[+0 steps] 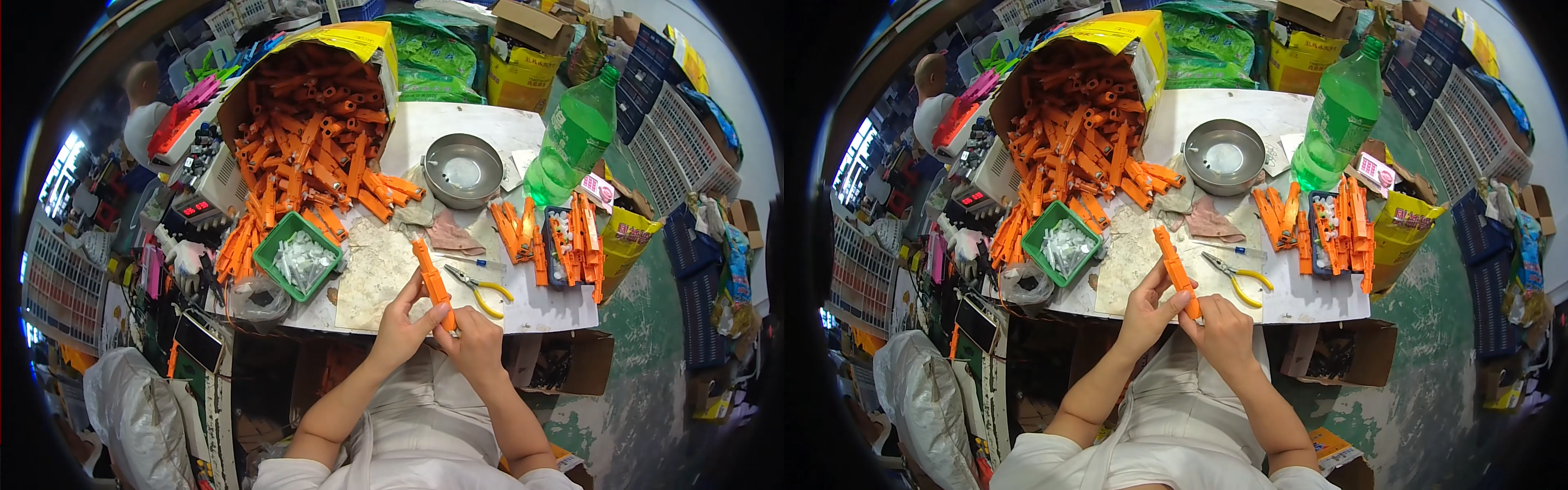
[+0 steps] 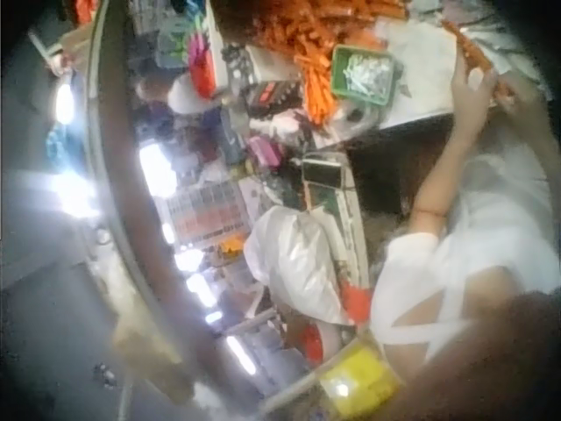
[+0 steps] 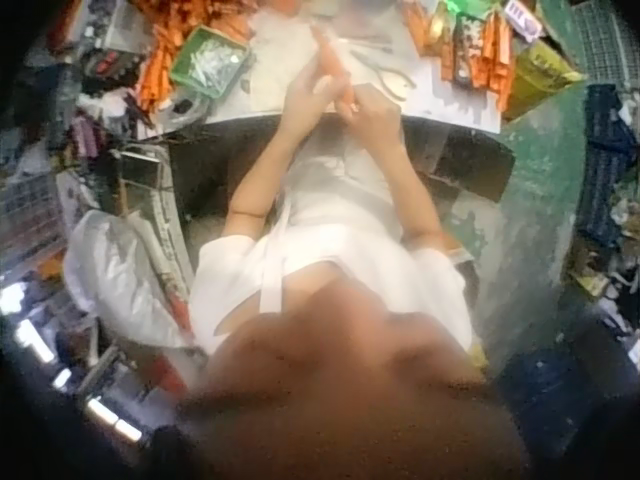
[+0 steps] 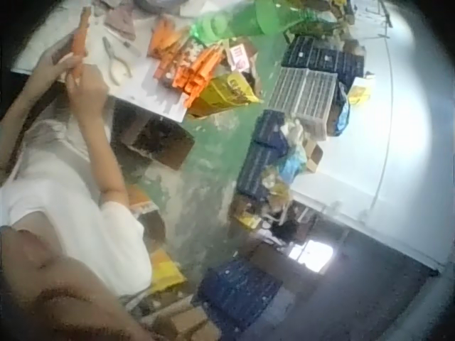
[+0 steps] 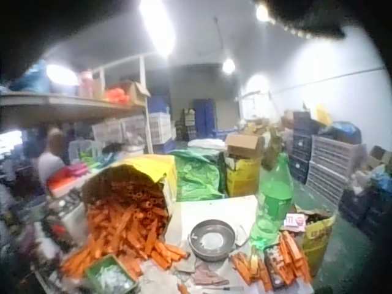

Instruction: The person assembles small orange plastic components at a cluttered workbench. They insert white cylindrical pieces into the orange parts, use pliers to trim or adjust them, and place finished units on the table. The process is repeated with multiple components throughout the clip.

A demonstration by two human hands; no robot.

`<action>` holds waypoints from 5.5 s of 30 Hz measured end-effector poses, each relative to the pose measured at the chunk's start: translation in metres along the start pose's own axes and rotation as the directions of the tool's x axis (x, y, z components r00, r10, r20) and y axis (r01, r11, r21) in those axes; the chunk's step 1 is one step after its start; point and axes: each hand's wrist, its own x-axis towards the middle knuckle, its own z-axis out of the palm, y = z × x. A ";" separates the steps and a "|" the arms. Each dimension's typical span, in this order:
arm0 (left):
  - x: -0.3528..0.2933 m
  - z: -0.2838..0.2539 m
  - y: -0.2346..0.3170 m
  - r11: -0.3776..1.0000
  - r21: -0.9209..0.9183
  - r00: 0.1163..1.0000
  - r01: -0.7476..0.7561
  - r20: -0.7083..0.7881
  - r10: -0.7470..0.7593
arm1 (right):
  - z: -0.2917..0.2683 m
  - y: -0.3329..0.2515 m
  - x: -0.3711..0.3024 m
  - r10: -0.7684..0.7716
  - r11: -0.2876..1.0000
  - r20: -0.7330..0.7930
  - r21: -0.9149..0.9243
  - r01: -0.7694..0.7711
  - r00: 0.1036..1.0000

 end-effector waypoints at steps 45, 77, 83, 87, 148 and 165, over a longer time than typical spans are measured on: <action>0.001 -0.020 -0.041 0.761 0.568 0.830 -0.315 -0.225 0.511 | 0.011 0.068 0.081 0.362 0.892 0.039 -0.306 -0.334 0.931; 0.008 -0.014 -0.043 0.440 0.796 0.727 -0.416 0.000 0.687 | -0.006 -0.063 0.048 -0.205 0.913 0.471 0.407 -0.005 0.858; 0.021 -0.059 0.008 0.285 0.921 0.672 -0.266 -0.034 0.739 | -0.017 -0.089 0.030 -0.276 0.833 0.571 0.544 -0.104 0.773; 0.065 -0.172 0.066 0.145 0.945 0.651 0.293 -0.309 0.694 | -0.046 -0.070 0.028 -0.072 0.813 0.541 0.518 -0.265 0.838; -0.013 -0.016 -0.002 0.953 -0.303 0.995 -0.007 -0.097 -0.024 | -0.031 -0.005 -0.025 0.412 0.445 0.412 0.687 -0.574 0.813; -0.076 -0.016 0.002 0.805 -0.415 0.905 0.424 0.230 -0.358 | -0.009 0.091 0.057 0.028 0.964 0.152 -0.265 0.014 0.988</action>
